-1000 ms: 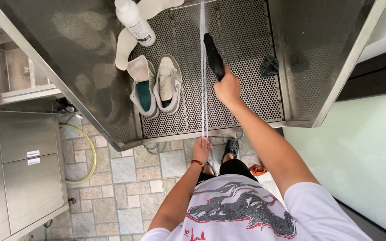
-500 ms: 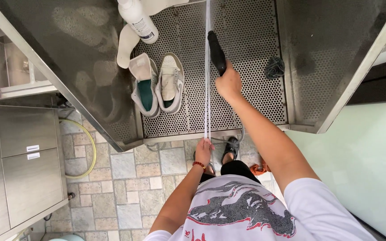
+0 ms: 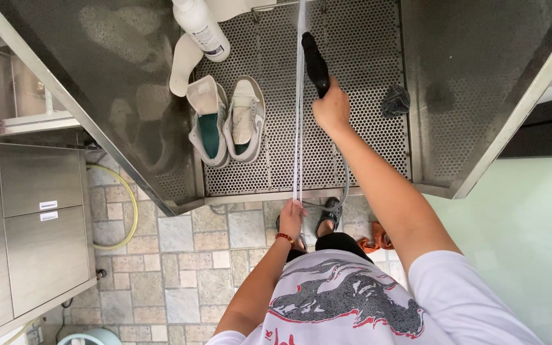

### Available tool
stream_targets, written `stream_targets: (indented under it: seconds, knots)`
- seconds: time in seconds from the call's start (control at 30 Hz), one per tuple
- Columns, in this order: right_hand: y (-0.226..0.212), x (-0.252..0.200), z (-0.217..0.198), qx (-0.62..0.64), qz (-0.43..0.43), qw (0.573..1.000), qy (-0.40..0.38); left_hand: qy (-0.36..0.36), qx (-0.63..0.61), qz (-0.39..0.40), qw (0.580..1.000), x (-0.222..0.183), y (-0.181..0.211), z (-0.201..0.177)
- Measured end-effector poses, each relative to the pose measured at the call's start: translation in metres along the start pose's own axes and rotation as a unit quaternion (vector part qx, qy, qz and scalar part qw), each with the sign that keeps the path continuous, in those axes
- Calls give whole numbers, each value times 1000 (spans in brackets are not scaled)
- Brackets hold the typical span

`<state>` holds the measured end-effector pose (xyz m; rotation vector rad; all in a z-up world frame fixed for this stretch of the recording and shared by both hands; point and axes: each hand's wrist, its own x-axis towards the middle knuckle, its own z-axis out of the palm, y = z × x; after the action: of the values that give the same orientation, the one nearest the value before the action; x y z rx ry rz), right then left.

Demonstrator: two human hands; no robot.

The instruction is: Cleaning a white shoelace using a high-pressure air and water gun in a professional shoe cleaning booth.

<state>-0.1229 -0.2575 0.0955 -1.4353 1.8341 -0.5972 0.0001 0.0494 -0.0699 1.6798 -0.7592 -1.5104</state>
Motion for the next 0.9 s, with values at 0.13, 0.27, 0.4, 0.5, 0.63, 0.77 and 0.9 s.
stream_targets:
  seconds: [0.13, 0.27, 0.4, 0.5, 0.63, 0.77, 0.9]
  knots:
    - [-1, -1, 0, -17, -16, 1000, -6, -7, -12, -14, 1000, 0, -1, 1]
    - [-9, 0, -6, -24, -9, 1000, -15, -10, -23, -10, 1000, 1, -3, 4]
    - [-16, 5, -14, -32, 16, 999, -24, -4, -26, -16, 1000, 2, -3, 4]
    - [-9, 9, -20, -55, 8, 998, -32, -7, -46, -14, 999, 0, -4, 4]
    - [-15, 18, -27, -60, -11, 998, -35, -11, -64, -17, 998, 3, -16, 7]
    - [-13, 46, -29, -56, -43, 997, -6, -7, -60, -1, 998, 4, -19, 7]
    - [-44, 64, -51, -13, -31, 999, -19, 5, -58, -7, 998, 5, -21, 9]
